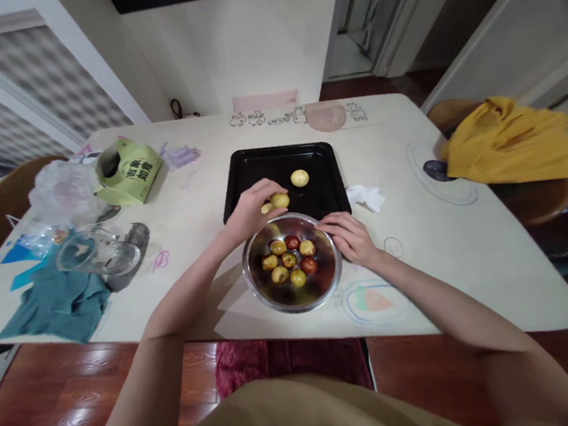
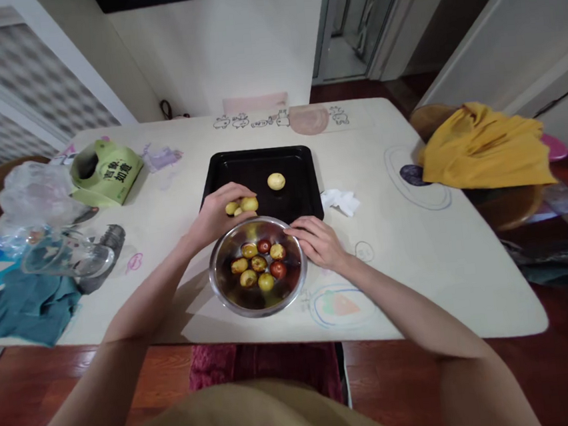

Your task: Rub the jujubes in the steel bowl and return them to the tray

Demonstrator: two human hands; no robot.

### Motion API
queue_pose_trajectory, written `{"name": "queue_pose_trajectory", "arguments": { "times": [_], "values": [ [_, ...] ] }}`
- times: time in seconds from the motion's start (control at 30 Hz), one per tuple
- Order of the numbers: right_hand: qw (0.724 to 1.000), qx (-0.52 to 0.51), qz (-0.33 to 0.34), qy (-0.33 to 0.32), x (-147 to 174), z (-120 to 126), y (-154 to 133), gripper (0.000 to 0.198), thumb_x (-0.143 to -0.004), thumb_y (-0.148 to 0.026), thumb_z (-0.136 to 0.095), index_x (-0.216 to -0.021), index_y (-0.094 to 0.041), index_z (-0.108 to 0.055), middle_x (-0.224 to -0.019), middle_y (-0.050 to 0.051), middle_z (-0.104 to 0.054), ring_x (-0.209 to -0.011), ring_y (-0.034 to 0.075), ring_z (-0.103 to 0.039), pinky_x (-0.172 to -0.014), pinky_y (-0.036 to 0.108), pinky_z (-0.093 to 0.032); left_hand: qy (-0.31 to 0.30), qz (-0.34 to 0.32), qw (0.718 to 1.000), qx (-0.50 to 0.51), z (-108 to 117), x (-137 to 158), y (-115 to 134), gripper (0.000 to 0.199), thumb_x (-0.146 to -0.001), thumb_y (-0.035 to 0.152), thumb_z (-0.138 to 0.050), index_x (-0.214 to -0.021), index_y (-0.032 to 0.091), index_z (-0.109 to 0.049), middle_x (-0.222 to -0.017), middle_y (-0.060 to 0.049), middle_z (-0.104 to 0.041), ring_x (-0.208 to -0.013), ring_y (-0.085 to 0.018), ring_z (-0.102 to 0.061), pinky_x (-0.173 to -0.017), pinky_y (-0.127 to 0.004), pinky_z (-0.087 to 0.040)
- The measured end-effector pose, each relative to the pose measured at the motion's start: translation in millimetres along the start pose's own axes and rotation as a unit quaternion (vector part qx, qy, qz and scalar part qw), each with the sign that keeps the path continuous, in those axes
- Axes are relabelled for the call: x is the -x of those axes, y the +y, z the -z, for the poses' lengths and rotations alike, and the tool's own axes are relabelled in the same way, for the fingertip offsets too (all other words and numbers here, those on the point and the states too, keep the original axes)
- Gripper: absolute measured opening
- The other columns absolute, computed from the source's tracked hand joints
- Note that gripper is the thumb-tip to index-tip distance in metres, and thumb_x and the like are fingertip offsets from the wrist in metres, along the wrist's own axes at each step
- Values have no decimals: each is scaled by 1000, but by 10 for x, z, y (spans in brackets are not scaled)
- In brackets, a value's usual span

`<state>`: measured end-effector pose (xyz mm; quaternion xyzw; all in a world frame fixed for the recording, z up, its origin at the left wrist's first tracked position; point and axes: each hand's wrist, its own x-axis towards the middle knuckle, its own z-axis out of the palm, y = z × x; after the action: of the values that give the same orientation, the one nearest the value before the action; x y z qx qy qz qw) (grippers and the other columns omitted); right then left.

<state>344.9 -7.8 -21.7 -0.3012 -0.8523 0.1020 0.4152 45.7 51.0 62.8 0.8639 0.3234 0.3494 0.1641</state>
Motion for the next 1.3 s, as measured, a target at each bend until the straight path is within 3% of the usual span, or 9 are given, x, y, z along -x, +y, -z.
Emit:
{"name": "queue_pose_trajectory", "arguments": {
  "times": [0.1, 0.2, 0.3, 0.47, 0.7, 0.97, 1.3],
  "values": [
    [1000, 7, 8, -2, -12, 7, -8, 43, -109, -34, -39, -130, -22, -74, -117, 15, -75, -111, 31, -69, -94, 55, -59, -101, -35, 994, 37, -29, 129, 282, 21, -99, 26, -71, -120, 21, -72, -120, -10, -70, -109, -23, -71, -96, -37, -60],
    [1000, 9, 24, 4, -17, 10, -10, 42, -109, -32, -39, -131, -21, -73, -117, 15, -75, -111, 30, -69, -94, 54, -59, -199, -54, 977, 60, -112, 268, 392, 20, -100, 23, -69, -119, 20, -73, -122, -9, -72, -111, -23, -72, -98, -36, -60],
    [1000, 9, 12, -3, -12, 9, -9, 44, -110, -35, -37, -130, -22, -74, -116, 14, -74, -112, 30, -69, -94, 54, -59, -236, -51, 968, 66, -169, 352, 385, 21, -99, 17, -69, -119, 22, -74, -124, -8, -73, -113, -24, -73, -99, -36, -60],
    [1000, -4, 6, -3, 10, 14, -12, 45, -110, -36, -36, -132, -24, -74, -117, 14, -74, -112, 30, -68, -96, 54, -58, -233, -47, 969, 74, -135, 353, 329, 29, -98, 20, -72, -128, 21, -71, -131, -10, -72, -120, -26, -72, -104, -40, -60],
    [1000, -6, 16, 6, 22, 3, 5, 43, -110, -36, -39, -136, -24, -72, -118, 14, -74, -111, 30, -69, -94, 54, -59, -249, -48, 961, 106, -88, 327, 332, 21, -101, 25, -70, -120, 19, -77, -122, -9, -77, -112, -23, -75, -100, -35, -61],
    [998, 3, 57, 29, 11, -9, 24, 41, -110, -30, -42, -142, -25, -68, -117, 14, -74, -109, 30, -70, -89, 52, -60, -251, -53, 967, 9, -74, 355, 372, 21, -97, 30, -76, -113, 18, -78, -120, -8, -79, -112, -23, -76, -99, -34, -60],
    [998, 0, 56, 29, 3, -2, 16, 41, -110, -28, -42, -142, -24, -68, -117, 14, -74, -109, 30, -70, -90, 52, -60, -219, -73, 971, -69, -213, 402, 371, 15, -96, 32, -77, -104, 19, -79, -117, -7, -79, -114, -26, -73, -100, -39, -58]
  ]
}}
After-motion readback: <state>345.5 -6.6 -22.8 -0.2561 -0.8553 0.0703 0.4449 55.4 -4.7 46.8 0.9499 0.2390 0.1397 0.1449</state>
